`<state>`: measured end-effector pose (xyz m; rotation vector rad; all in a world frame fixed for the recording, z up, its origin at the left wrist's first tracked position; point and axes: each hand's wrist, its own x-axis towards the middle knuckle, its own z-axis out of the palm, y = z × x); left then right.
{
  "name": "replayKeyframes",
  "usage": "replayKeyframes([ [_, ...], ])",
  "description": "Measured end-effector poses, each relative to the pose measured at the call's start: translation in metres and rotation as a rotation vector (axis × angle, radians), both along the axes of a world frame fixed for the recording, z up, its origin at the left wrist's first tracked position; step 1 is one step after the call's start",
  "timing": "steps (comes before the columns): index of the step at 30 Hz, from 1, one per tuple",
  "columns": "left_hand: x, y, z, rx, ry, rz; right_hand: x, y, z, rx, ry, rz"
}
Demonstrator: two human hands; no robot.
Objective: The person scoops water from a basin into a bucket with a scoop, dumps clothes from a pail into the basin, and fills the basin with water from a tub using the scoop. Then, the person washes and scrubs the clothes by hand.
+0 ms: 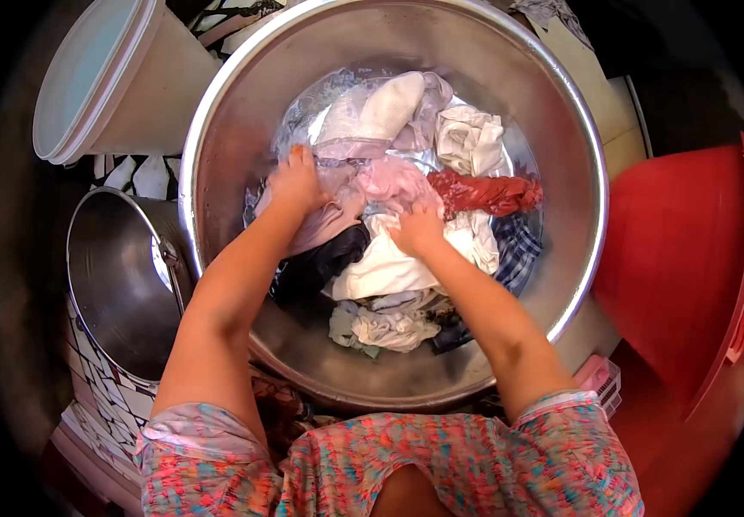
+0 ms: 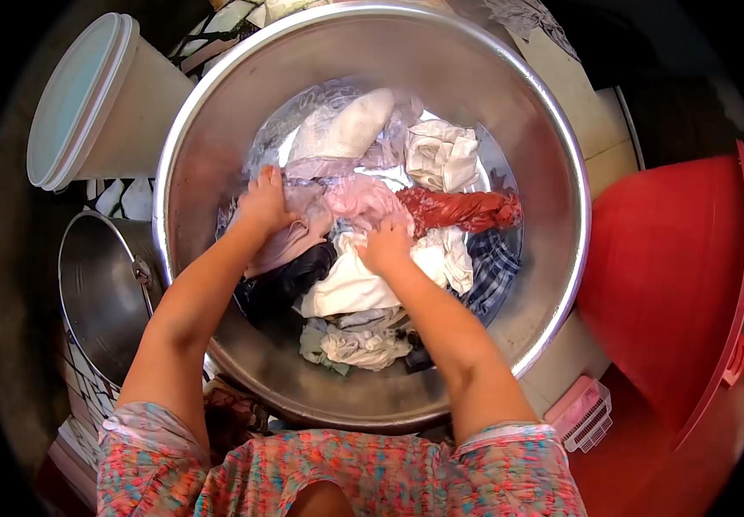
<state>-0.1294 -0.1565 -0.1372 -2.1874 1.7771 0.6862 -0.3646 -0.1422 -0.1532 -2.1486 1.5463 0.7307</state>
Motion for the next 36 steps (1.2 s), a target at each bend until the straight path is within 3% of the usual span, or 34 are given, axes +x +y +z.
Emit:
replayKeyframes([
  [1,-0.001,0.006,0.007,0.114,0.041,-0.045,0.004,-0.019,0.019,0.367,0.144,0.171],
  [2,-0.002,0.013,0.013,0.232,0.078,-0.088,0.013,-0.039,0.057,0.399,0.146,0.223],
  [3,-0.006,0.020,0.021,0.310,0.132,-0.176,0.030,-0.056,0.101,0.334,0.129,0.275],
  [4,-0.012,0.028,0.027,0.388,0.186,-0.263,0.041,-0.079,0.098,0.259,0.103,0.060],
  [6,-0.026,0.044,0.022,0.432,0.156,-0.445,0.049,-0.120,0.074,0.036,-0.350,-0.128],
  [9,-0.017,0.038,-0.007,0.641,0.372,-0.533,0.066,-0.122,0.033,-0.169,-0.304,0.046],
  [11,0.001,0.014,0.015,0.408,0.508,-0.450,0.061,-0.087,0.004,-0.152,-0.312,0.011],
  [13,0.019,-0.029,0.016,0.345,0.413,0.098,0.058,-0.052,-0.016,-0.251,-0.320,-0.136],
  [15,0.024,-0.039,0.030,-0.070,0.468,0.497,0.063,-0.034,-0.023,-0.241,-0.381,-0.182],
  [16,0.014,-0.036,0.021,-0.073,0.476,0.499,0.064,-0.034,-0.028,-0.251,-0.458,-0.232],
  [17,-0.006,-0.033,0.008,-0.325,0.241,0.448,0.063,-0.040,-0.031,-0.257,-0.452,-0.226],
  [18,-0.018,-0.030,0.000,-0.567,0.003,0.393,0.062,-0.047,-0.035,-0.138,-0.777,-0.367],
  [19,-0.021,-0.030,-0.007,-0.566,0.016,0.404,0.058,-0.050,-0.038,-0.005,-1.093,-0.507],
  [20,-0.022,-0.030,-0.014,-0.530,0.156,0.304,0.055,-0.050,-0.041,-0.085,-1.276,-0.622],
  [21,-0.020,-0.033,-0.017,-0.498,0.291,0.200,0.052,-0.044,-0.037,-0.088,-1.266,-0.613],
  [22,-0.008,-0.043,-0.019,-0.323,0.463,0.266,0.044,-0.032,-0.031,-0.241,-1.212,-0.666],
  [23,0.004,-0.053,-0.022,-0.329,0.471,0.269,0.037,-0.021,-0.025,-0.392,-1.152,-0.718],
  [24,0.014,-0.056,-0.020,-0.317,0.554,0.397,0.026,-0.008,-0.018,-0.610,-0.905,-0.299],
  [25,0.023,-0.056,-0.025,-0.297,0.634,0.528,0.018,0.007,-0.018,-0.601,-0.893,-0.302],
  [27,0.036,-0.053,-0.044,-0.497,0.791,0.746,0.009,0.031,-0.018,-0.584,-0.783,-0.025],
  [29,0.020,-0.042,-0.052,-0.579,0.793,0.834,-0.009,0.058,-0.034,-0.452,-0.693,-0.013],
  [31,-0.012,-0.019,-0.044,-0.781,0.347,0.689,-0.014,0.054,-0.025,-0.335,-0.605,-0.007],
  [32,-0.007,-0.020,-0.062,-0.553,0.484,0.615,-0.014,0.042,-0.013,0.016,-0.488,0.028],
  [33,0.003,-0.024,-0.053,-0.562,0.486,0.613,-0.009,0.031,0.006,0.363,-0.358,0.063],
  [35,0.023,-0.024,-0.023,-0.151,0.505,0.215,0.003,0.017,0.043,0.144,-0.574,-0.193],
  [36,0.034,-0.022,-0.020,-0.223,0.518,0.291,0.005,0.015,0.056,0.009,-0.733,-0.311],
])
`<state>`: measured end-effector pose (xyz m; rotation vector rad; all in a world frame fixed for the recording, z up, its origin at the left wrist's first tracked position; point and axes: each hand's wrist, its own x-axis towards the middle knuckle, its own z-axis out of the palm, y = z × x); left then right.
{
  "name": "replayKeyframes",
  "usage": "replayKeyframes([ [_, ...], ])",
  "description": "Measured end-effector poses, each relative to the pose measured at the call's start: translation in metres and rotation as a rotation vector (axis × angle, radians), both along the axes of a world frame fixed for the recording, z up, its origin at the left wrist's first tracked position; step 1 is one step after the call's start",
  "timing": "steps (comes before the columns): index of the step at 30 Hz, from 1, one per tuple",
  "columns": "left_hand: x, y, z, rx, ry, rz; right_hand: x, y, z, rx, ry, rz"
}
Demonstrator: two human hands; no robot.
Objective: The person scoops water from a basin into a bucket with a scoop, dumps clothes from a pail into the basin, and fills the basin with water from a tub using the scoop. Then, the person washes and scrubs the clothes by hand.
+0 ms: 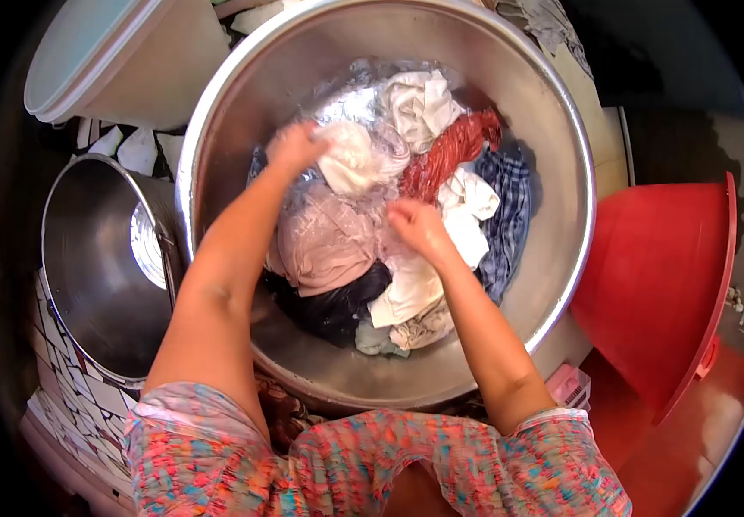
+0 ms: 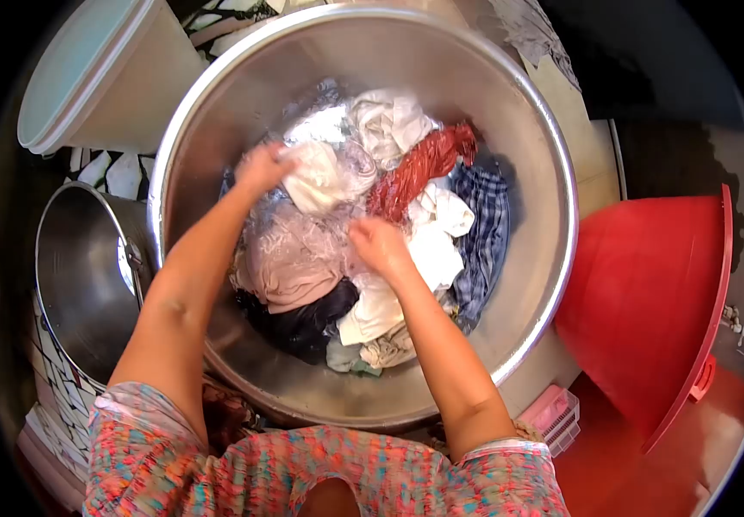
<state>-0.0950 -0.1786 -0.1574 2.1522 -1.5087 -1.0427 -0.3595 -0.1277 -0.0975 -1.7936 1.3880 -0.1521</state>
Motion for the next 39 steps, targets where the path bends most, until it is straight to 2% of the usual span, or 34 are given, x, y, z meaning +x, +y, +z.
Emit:
replayKeyframes([
  [1,0.006,-0.005,-0.005,0.055,-0.038,0.108,0.005,-0.004,0.004,0.003,-0.281,-0.156],
  [2,-0.001,-0.002,-0.010,0.072,-0.061,0.266,0.004,-0.015,0.015,0.340,-0.364,-0.200],
  [3,-0.013,-0.004,-0.001,0.079,-0.086,0.431,0.010,-0.019,0.016,0.329,-0.368,-0.193],
  [5,-0.039,-0.005,-0.004,-0.150,0.106,0.271,0.027,-0.023,0.017,0.986,-0.821,-0.794],
  [6,-0.060,0.000,0.036,-0.226,0.234,0.117,0.031,-0.030,0.011,1.051,-0.896,-0.821],
  [7,-0.080,0.007,0.076,-0.268,0.287,-0.004,0.037,-0.037,0.014,1.091,-0.926,-0.868],
  [8,-0.099,0.017,0.095,-0.370,0.331,-0.103,0.034,-0.040,0.002,1.106,-0.928,-0.868],
  [9,-0.114,0.027,0.117,-0.482,0.379,-0.211,0.024,-0.040,-0.019,1.164,-1.275,-0.680],
  [10,-0.129,0.037,0.129,-0.611,0.415,-0.259,0.030,-0.034,0.012,1.007,-1.337,-0.604],
  [11,-0.137,0.044,0.142,-0.637,0.390,-0.357,0.037,-0.028,0.044,0.847,-1.394,-0.539],
  [13,-0.142,0.046,0.134,-0.625,0.330,-0.451,0.025,-0.032,0.008,0.827,-1.602,-0.714],
  [14,-0.136,0.035,0.111,-0.535,0.221,-0.330,0.021,-0.052,-0.022,0.428,-1.340,-0.319],
  [15,-0.116,0.011,0.079,-0.447,0.111,-0.214,0.031,-0.057,-0.032,0.520,-1.398,-0.546],
  [16,-0.080,-0.013,0.056,-0.070,0.330,-0.058,0.042,-0.062,-0.041,0.583,-1.459,-0.786],
  [17,-0.047,-0.023,0.034,-0.058,-0.105,-0.072,0.050,-0.051,0.013,0.766,-1.319,-1.015],
  [19,-0.019,-0.017,-0.001,-0.120,-0.166,0.127,0.042,-0.051,-0.045,0.369,-1.250,-0.937],
  [20,-0.007,-0.013,-0.010,-0.059,-0.115,0.247,0.043,-0.041,-0.032,0.468,-1.081,-1.027],
  [21,-0.011,-0.014,-0.013,-0.064,-0.122,0.250,0.037,-0.040,-0.034,0.470,-1.089,-1.020],
  [23,-0.037,-0.011,-0.021,-0.107,-0.141,0.559,0.020,-0.040,-0.043,0.781,-0.908,-1.124],
  [24,-0.048,-0.007,-0.027,-0.198,-0.153,0.342,0.022,-0.041,-0.037,0.836,-0.962,-1.164],
  [25,-0.058,-0.008,-0.026,-0.145,0.553,0.270,0.021,-0.046,-0.034,0.833,-0.966,-1.163],
  [26,-0.083,-0.003,-0.004,-0.266,0.520,0.167,0.016,-0.053,-0.032,0.930,-1.075,-1.079],
  [27,-0.104,0.005,0.057,-0.139,0.582,0.070,0.009,-0.059,-0.031,1.029,-1.174,-0.994],
  [28,-0.124,0.017,0.085,-0.273,0.577,-0.057,-0.009,-0.070,-0.075,0.880,-1.287,-0.856],
  [29,-0.144,0.028,0.101,-0.411,0.569,-0.188,-0.017,-0.066,-0.073,0.885,-1.278,-0.867],
  [31,-0.174,0.036,0.086,-0.667,0.600,-0.236,-0.022,-0.072,-0.057,1.413,-1.460,-0.594],
  [32,-0.175,0.035,0.088,-0.755,0.608,-0.250,-0.020,-0.067,-0.054,1.547,-1.492,-0.521],
  [33,-0.162,0.029,0.083,-0.599,0.401,-0.280,-0.019,-0.063,-0.051,1.680,-1.509,-0.442],
  [34,-0.143,0.019,0.080,-0.437,0.197,-0.318,-0.003,-0.048,-0.053,1.060,-1.494,-0.652],
  [35,-0.125,-0.010,0.024,-0.333,0.027,-0.241,0.008,-0.041,-0.052,0.439,-1.402,-0.790],
  [36,-0.080,-0.018,0.040,-0.042,0.170,-0.065,0.025,-0.040,-0.008,0.742,-1.300,-0.986],
  [37,-0.053,-0.028,0.018,0.037,-0.118,0.066,0.024,-0.039,-0.001,0.676,-1.155,-0.964],
  [39,-0.020,-0.018,-0.004,-0.065,-0.159,0.323,0.016,-0.035,-0.014,0.462,-1.062,-0.851],
])
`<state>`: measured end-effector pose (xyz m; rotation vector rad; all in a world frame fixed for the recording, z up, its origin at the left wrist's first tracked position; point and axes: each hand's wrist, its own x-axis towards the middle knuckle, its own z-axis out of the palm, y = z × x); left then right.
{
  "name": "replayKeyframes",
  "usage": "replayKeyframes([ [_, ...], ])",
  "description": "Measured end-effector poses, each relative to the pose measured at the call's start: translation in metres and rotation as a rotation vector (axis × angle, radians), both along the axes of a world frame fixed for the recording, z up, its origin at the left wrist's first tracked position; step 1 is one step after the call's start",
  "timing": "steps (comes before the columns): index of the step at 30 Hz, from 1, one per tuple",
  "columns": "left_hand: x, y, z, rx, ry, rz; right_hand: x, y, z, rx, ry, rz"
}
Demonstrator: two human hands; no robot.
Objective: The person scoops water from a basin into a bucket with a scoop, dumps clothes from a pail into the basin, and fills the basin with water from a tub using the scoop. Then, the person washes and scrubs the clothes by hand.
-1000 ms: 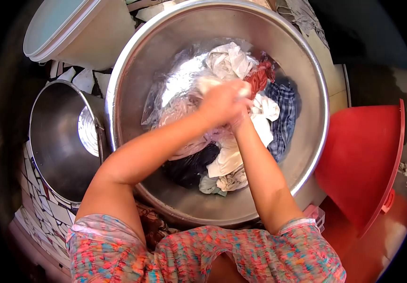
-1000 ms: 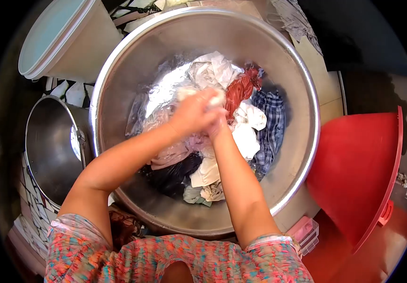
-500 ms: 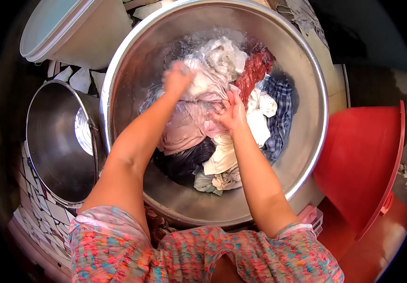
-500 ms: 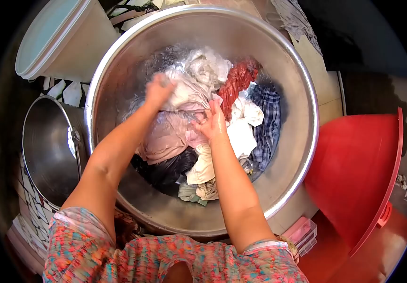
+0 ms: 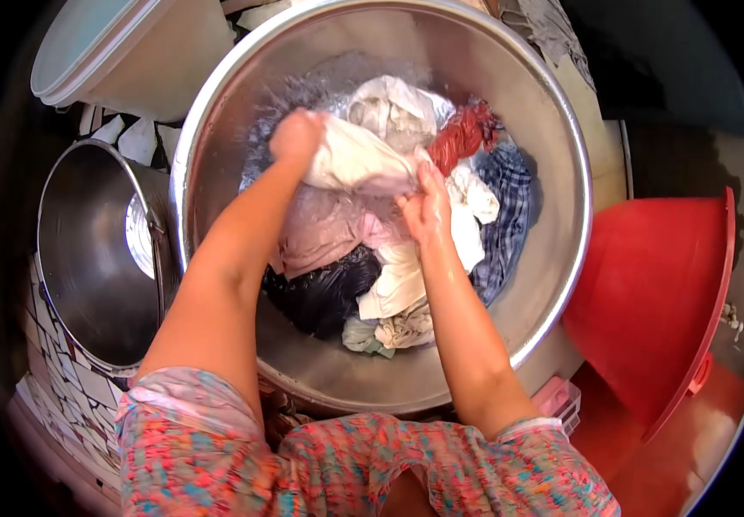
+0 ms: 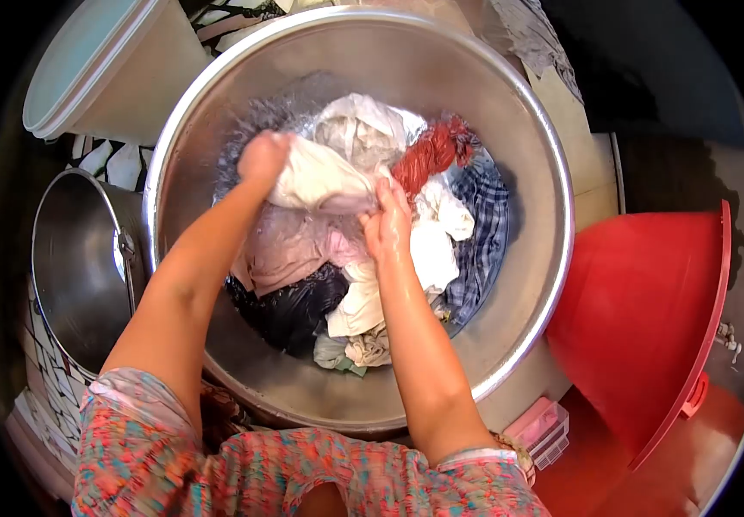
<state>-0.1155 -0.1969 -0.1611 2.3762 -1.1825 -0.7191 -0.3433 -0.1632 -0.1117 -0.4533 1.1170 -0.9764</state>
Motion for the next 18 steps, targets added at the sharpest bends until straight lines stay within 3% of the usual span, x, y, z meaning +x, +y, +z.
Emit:
replayKeyframes([
  [2,0.007,0.012,0.004,-0.135,0.068,0.279,-0.011,-0.007,-0.008,0.050,-0.053,0.037],
  [3,-0.007,0.017,-0.013,-0.305,-0.085,0.160,-0.009,-0.008,-0.013,0.155,-0.020,0.053],
  [4,-0.027,0.026,-0.029,-0.464,-0.235,0.030,-0.007,-0.006,-0.017,0.268,0.015,0.063],
  [5,-0.039,0.041,-0.016,-0.453,-0.081,-0.323,0.000,-0.005,-0.020,0.227,-0.024,0.099],
  [6,-0.042,0.049,-0.001,-0.265,-0.101,-0.668,0.005,-0.005,-0.019,0.229,-0.026,0.099],
  [8,-0.031,0.051,-0.032,-0.366,-0.144,-0.978,0.006,-0.007,-0.015,0.276,-0.034,0.150],
  [10,-0.018,0.054,-0.042,-0.317,-0.425,-0.653,-0.011,-0.004,-0.016,0.288,-0.026,0.194],
  [11,-0.022,0.046,-0.042,-0.325,-0.416,-0.650,-0.017,-0.001,-0.013,0.304,0.025,0.187],
  [14,-0.027,0.010,0.008,0.140,-0.096,-0.175,-0.011,0.005,-0.003,0.324,0.005,0.163],
  [15,-0.045,0.013,0.013,-0.107,0.096,-0.185,-0.001,0.003,0.009,0.409,-0.109,0.115],
  [16,-0.067,0.021,0.059,-0.133,0.240,-0.290,0.006,0.002,0.016,0.501,-0.219,0.065],
  [17,-0.082,0.031,0.106,-0.070,0.488,-0.396,0.001,0.002,0.011,0.411,-0.374,0.169],
  [18,-0.105,0.043,0.119,-0.224,0.438,-0.474,0.005,-0.002,-0.007,0.267,-0.561,0.154],
])
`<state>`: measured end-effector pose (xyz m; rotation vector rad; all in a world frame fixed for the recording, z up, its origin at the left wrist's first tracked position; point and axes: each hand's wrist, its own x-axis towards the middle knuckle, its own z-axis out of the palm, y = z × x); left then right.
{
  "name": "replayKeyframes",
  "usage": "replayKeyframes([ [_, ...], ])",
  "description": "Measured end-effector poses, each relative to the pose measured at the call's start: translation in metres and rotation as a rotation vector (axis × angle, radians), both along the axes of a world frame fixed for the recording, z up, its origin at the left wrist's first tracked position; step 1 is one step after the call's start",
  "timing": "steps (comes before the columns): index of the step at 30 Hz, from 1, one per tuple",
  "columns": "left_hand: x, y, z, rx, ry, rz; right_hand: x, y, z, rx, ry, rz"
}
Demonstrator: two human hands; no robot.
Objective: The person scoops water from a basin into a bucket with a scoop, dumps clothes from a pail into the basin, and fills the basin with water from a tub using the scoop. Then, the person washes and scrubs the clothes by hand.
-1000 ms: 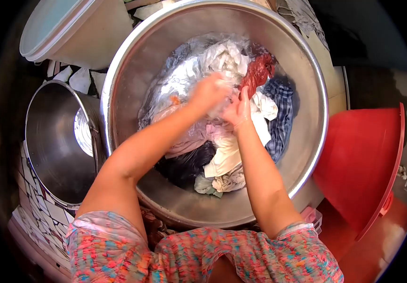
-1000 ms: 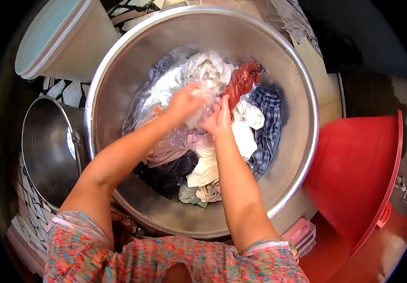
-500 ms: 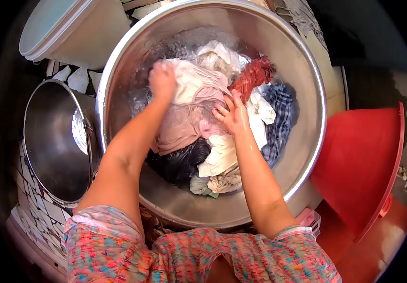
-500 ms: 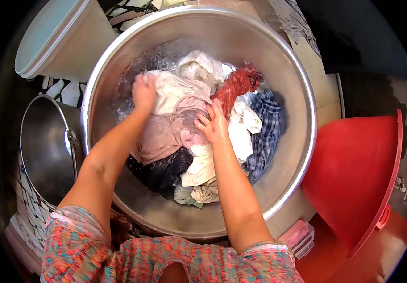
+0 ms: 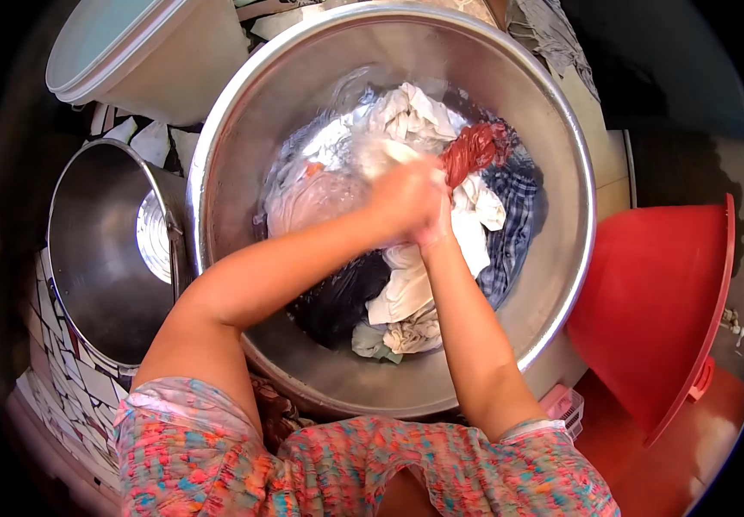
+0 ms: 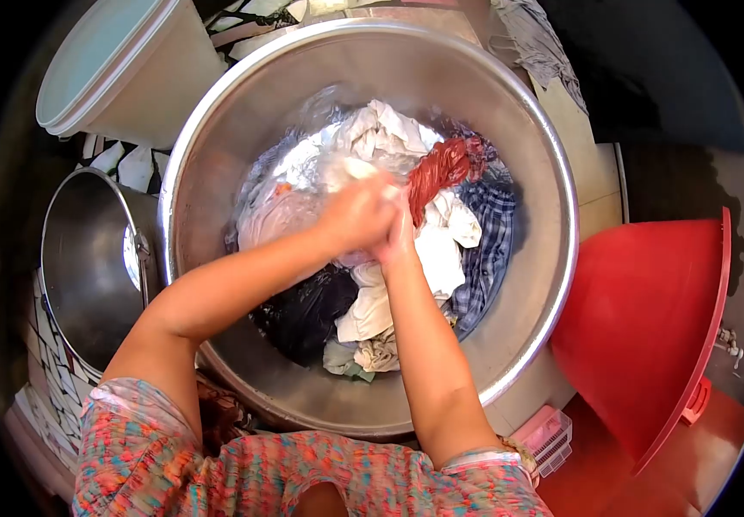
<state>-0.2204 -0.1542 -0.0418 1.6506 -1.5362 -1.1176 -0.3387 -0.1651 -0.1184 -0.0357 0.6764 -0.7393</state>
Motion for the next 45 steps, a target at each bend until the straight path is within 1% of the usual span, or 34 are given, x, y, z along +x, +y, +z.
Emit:
replayKeyframes([
  [1,-0.019,0.010,0.013,-0.083,0.096,-0.091,-0.012,0.006,-0.010,0.005,0.004,-0.006],
  [4,-0.041,0.036,0.051,-0.383,0.273,-0.219,-0.030,0.025,0.040,-0.181,-0.221,-0.120],
  [6,-0.045,0.023,0.011,-0.524,0.034,-0.245,-0.038,0.019,0.032,-0.236,-0.277,-0.142],
  [7,-0.033,-0.001,-0.031,-0.504,-0.065,-0.300,-0.033,0.007,0.003,-0.455,0.103,-0.130],
  [8,-0.013,-0.032,-0.064,-0.168,-0.149,-0.092,-0.016,0.006,0.016,-0.263,0.156,-0.187],
  [9,0.022,-0.051,-0.085,-0.030,-0.350,-0.032,0.001,0.006,0.030,-0.071,0.204,-0.260],
  [10,0.051,-0.052,-0.098,0.031,-0.446,0.049,0.002,0.005,0.028,-0.083,0.340,-0.207],
  [11,0.068,-0.051,-0.101,0.118,-0.576,0.041,0.003,0.000,0.006,-0.174,0.466,-0.279],
  [12,0.079,-0.047,-0.097,0.260,-0.587,0.178,0.002,0.000,-0.017,-0.256,0.591,-0.358],
  [13,0.092,-0.040,-0.109,0.077,-0.547,0.419,-0.001,0.000,0.008,-0.240,0.639,-0.133],
  [14,0.093,-0.038,-0.121,0.074,-0.562,0.414,0.006,0.000,0.030,-0.324,1.012,-0.053],
  [16,0.086,-0.025,-0.122,-0.045,-0.498,0.707,-0.015,-0.009,-0.029,-0.811,1.402,0.176],
  [18,0.067,0.007,-0.128,-0.253,-0.744,0.114,0.002,-0.009,-0.041,-0.918,1.501,0.264],
  [19,0.065,0.016,-0.129,-0.251,-0.731,-0.122,0.008,-0.007,-0.045,-1.023,1.603,0.353],
  [20,0.066,0.021,-0.132,-0.244,-0.711,-0.349,0.009,-0.007,-0.047,-1.014,1.600,0.352],
  [21,0.071,0.028,-0.157,-0.231,-0.709,-0.349,0.012,-0.006,-0.045,-0.877,1.683,0.562],
  [23,0.082,0.036,-0.224,-0.451,-0.821,-0.071,0.007,-0.009,-0.060,-0.671,1.774,0.961],
  [24,0.081,0.018,-0.199,-0.458,-0.821,-0.069,-0.003,-0.018,-0.074,-0.675,1.779,0.954],
  [26,0.075,-0.028,-0.104,0.425,-0.682,0.114,-0.021,-0.038,-0.087,-0.590,1.240,1.119],
  [27,0.077,-0.045,-0.092,0.577,-0.597,0.050,-0.025,-0.042,-0.079,-0.562,1.094,1.013],
  [28,0.073,-0.050,-0.081,0.560,-0.604,0.066,-0.021,-0.042,-0.058,-0.586,1.094,1.006],
  [30,0.050,-0.037,-0.062,0.244,-0.370,-0.012,-0.025,-0.008,0.008,-0.160,0.834,0.239],
  [32,0.017,-0.019,0.007,0.227,-0.169,-0.213,-0.020,0.014,0.049,0.128,0.539,0.097],
  [33,0.003,-0.005,0.039,0.162,-0.176,-0.313,-0.027,0.021,0.049,0.072,0.310,0.168],
  [34,-0.005,0.005,0.066,0.101,-0.186,-0.410,-0.021,0.029,0.058,-0.123,0.241,0.020],
  [35,-0.007,0.009,0.087,0.084,-0.203,-0.410,-0.019,0.029,0.039,-0.198,-0.389,-0.060],
  [37,-0.008,0.022,0.119,-0.022,-0.019,-0.592,-0.019,0.037,0.041,-0.266,-1.038,-0.135],
  [38,-0.002,0.025,0.127,-0.029,-0.035,-0.595,-0.029,0.039,0.050,-0.249,-0.544,-0.187],
  [39,0.007,0.023,0.131,-0.013,-0.019,-0.465,-0.032,0.043,0.066,-0.224,-0.045,-0.231],
  [40,0.017,0.020,0.133,-0.002,0.005,-0.333,-0.030,0.051,0.080,-0.238,-0.048,-0.230],
  [41,0.032,0.014,0.115,-0.136,0.064,-0.254,-0.028,0.056,0.094,-0.187,0.016,-0.265],
  [42,0.047,0.021,0.120,-0.134,-0.118,-0.113,-0.024,0.059,0.108,-0.142,0.077,-0.299],
  [44,0.062,0.037,0.079,0.086,-0.076,0.079,-0.015,0.063,0.125,-0.159,0.099,-0.305],
  [45,0.060,0.051,0.081,0.078,-0.062,0.088,-0.009,0.063,0.125,-0.193,0.208,-0.280],
])
